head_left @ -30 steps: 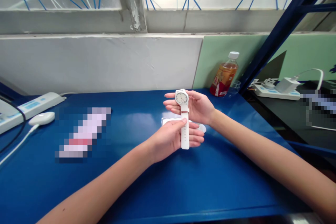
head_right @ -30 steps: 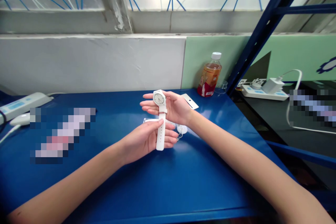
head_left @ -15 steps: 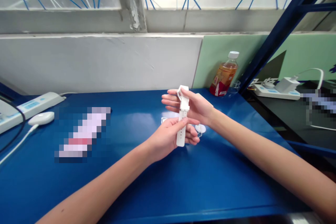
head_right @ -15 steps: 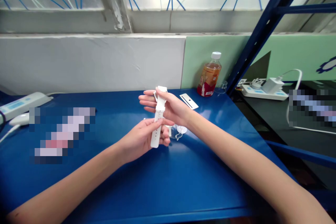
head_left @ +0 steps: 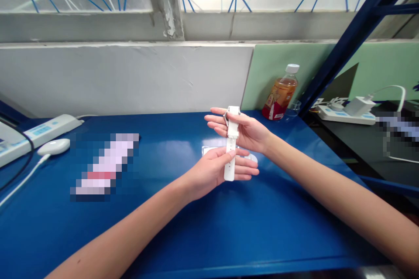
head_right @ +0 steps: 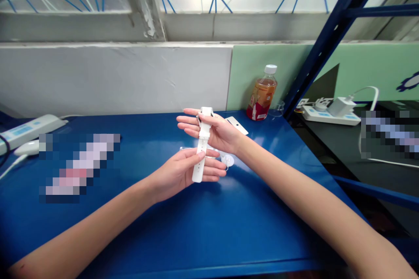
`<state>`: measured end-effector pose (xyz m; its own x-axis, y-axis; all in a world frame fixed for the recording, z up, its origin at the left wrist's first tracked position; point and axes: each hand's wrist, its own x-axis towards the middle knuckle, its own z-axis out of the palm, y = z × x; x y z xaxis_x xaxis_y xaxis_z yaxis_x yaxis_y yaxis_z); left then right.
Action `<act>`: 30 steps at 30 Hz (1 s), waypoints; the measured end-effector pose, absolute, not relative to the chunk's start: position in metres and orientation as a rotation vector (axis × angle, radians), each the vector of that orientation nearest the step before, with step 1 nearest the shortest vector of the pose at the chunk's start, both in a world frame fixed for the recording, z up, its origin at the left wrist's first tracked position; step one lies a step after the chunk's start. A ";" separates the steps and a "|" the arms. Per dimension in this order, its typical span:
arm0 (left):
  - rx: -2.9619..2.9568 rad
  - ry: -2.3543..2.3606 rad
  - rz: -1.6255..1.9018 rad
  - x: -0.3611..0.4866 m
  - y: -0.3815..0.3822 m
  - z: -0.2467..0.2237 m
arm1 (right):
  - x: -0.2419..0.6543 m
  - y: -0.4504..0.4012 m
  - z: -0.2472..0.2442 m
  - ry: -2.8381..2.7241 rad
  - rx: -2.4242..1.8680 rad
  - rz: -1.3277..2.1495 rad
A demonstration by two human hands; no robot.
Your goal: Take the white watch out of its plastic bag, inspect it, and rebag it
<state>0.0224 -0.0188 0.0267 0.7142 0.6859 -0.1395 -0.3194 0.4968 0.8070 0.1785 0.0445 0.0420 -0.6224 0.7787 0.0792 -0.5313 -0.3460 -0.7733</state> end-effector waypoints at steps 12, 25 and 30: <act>0.752 0.485 0.605 0.023 -0.021 0.028 | 0.176 0.044 0.046 -0.909 -0.396 2.127; 0.725 0.425 0.590 0.021 -0.019 0.025 | 0.177 0.044 0.045 -0.877 -0.408 2.147; 0.712 0.395 0.578 0.020 -0.018 0.024 | 0.174 0.043 0.042 -0.885 -0.429 2.134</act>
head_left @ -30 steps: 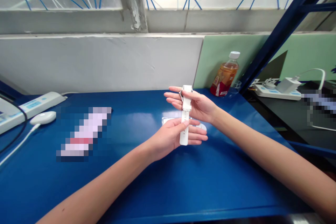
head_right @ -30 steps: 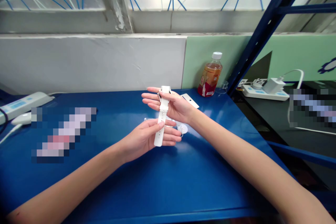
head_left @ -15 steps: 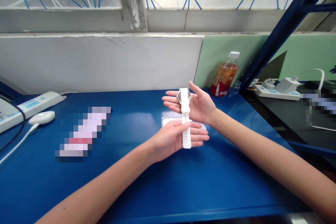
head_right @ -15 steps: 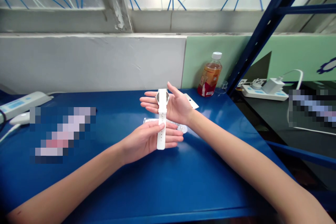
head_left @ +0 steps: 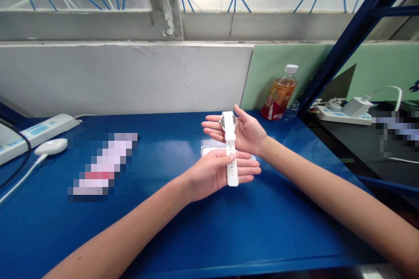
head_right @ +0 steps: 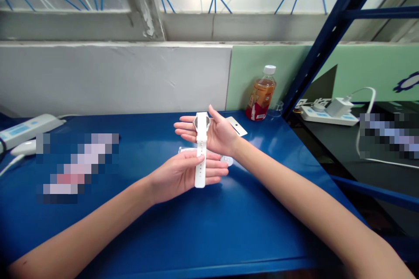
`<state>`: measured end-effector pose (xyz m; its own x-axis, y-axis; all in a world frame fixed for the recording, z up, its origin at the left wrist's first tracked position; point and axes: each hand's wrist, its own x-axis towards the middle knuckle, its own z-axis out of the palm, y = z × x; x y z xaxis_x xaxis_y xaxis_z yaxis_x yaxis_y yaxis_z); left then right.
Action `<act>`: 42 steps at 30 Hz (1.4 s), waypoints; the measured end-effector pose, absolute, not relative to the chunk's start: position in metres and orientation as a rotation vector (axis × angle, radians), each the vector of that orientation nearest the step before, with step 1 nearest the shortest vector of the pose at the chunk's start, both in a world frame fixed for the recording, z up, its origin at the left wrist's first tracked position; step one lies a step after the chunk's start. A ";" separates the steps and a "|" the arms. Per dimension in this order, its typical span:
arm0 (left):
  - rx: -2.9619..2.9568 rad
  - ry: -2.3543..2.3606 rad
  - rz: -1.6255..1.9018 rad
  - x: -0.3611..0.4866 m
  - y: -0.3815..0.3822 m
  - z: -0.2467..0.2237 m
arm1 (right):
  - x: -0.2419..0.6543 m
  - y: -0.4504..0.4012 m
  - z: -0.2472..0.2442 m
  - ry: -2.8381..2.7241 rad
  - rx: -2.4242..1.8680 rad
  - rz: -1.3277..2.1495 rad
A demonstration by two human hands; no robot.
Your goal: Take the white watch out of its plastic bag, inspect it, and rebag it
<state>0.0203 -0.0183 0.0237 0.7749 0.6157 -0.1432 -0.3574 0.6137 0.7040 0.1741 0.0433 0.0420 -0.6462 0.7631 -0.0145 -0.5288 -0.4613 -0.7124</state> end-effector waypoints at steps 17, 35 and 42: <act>0.712 0.473 0.582 0.020 -0.017 0.025 | 0.177 0.040 0.048 -0.976 -0.391 2.138; 0.579 0.580 0.792 0.022 -0.016 0.039 | 0.189 0.055 0.063 -0.896 -0.503 1.613; 0.880 0.541 0.908 0.023 -0.018 0.029 | 0.174 0.033 0.060 -1.626 -0.702 1.378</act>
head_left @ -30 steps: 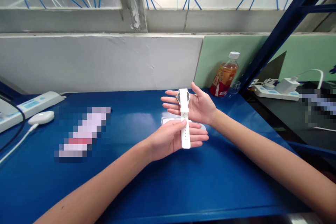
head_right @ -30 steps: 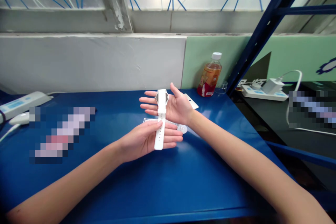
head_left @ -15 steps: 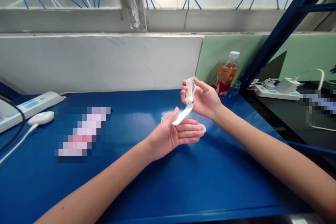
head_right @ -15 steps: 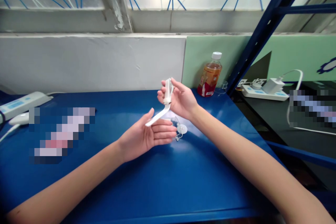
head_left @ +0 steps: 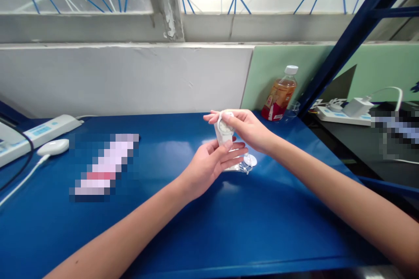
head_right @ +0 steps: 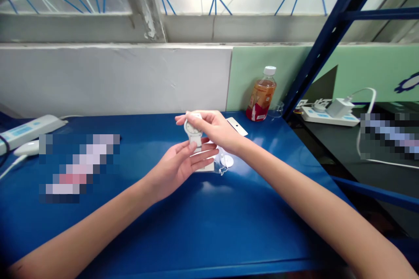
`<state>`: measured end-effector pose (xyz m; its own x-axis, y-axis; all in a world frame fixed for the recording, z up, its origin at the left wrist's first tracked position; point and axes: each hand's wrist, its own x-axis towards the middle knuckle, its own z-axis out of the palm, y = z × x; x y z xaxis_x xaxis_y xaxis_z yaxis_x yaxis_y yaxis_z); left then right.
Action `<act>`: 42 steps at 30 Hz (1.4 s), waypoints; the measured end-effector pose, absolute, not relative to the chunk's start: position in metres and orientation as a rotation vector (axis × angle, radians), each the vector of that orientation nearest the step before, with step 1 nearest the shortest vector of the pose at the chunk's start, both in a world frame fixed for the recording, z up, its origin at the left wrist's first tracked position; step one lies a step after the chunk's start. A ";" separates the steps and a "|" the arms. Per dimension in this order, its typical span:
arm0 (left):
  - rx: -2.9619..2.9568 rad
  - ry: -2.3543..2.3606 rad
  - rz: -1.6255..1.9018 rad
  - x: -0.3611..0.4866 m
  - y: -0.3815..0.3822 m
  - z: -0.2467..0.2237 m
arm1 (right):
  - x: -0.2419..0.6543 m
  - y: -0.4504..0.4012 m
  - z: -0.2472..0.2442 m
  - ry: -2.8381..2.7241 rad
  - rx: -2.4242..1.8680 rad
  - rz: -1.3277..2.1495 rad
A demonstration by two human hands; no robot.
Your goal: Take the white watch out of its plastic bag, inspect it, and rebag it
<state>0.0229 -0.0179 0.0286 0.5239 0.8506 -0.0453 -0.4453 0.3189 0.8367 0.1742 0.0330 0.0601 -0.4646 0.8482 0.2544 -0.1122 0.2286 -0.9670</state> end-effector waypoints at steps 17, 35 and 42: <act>0.936 0.689 0.714 0.025 -0.025 0.028 | 0.176 0.032 0.067 -1.122 -0.408 2.053; 0.922 0.697 0.710 0.026 -0.025 0.027 | 0.174 0.029 0.067 -1.031 -0.430 2.139; 0.942 0.711 0.685 0.026 -0.024 0.028 | 0.173 0.029 0.068 -1.056 -0.464 2.156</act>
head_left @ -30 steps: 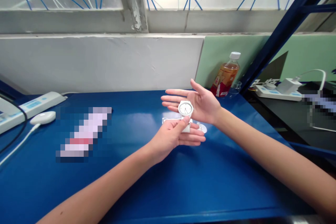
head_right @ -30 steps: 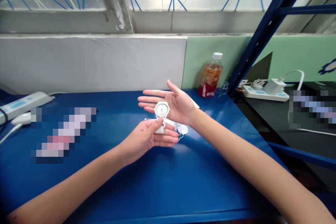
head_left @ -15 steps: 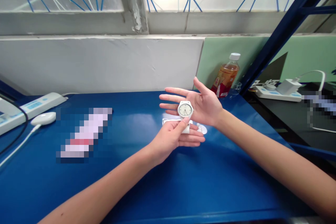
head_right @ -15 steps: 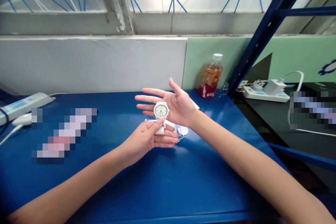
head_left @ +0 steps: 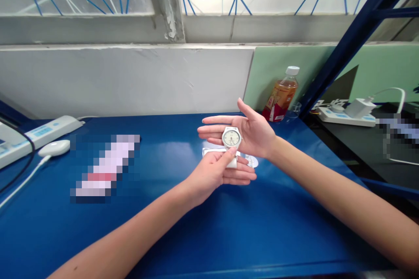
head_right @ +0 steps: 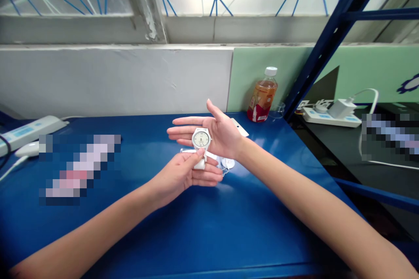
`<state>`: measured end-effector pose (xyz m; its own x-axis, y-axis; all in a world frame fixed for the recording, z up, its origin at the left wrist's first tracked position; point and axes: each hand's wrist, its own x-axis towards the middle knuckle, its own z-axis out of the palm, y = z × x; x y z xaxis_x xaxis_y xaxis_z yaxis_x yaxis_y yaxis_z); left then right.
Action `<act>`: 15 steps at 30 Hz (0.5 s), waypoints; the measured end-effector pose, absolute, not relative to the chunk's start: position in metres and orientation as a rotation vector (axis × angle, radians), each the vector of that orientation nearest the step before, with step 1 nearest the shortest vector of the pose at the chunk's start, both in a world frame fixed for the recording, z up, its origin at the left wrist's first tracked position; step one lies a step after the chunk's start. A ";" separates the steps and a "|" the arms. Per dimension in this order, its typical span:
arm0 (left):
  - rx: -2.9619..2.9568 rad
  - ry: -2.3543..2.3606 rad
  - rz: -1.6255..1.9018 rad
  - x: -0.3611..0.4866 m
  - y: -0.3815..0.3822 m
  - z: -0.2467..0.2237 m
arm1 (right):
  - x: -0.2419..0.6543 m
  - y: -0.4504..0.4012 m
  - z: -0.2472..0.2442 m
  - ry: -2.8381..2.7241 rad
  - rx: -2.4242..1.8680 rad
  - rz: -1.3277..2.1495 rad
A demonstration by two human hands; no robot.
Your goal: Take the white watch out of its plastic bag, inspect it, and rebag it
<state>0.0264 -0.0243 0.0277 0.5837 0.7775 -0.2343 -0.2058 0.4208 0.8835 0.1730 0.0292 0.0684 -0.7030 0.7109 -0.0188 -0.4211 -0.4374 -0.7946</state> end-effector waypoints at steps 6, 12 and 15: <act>0.945 0.711 0.697 0.026 -0.024 0.027 | 0.173 0.027 0.070 -1.096 -0.502 2.109; 1.025 0.742 0.784 0.027 -0.023 0.030 | 0.170 0.031 0.066 -1.240 -0.611 1.933; 1.140 0.856 0.966 0.022 -0.019 0.035 | 0.173 0.031 0.065 -1.374 -0.734 1.556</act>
<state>0.0218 -0.0195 0.0346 0.3535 0.9332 -0.0646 -0.1759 0.1341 0.9752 0.1725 0.0314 0.0647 -0.4133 0.9013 0.1297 -0.2401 0.0295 -0.9703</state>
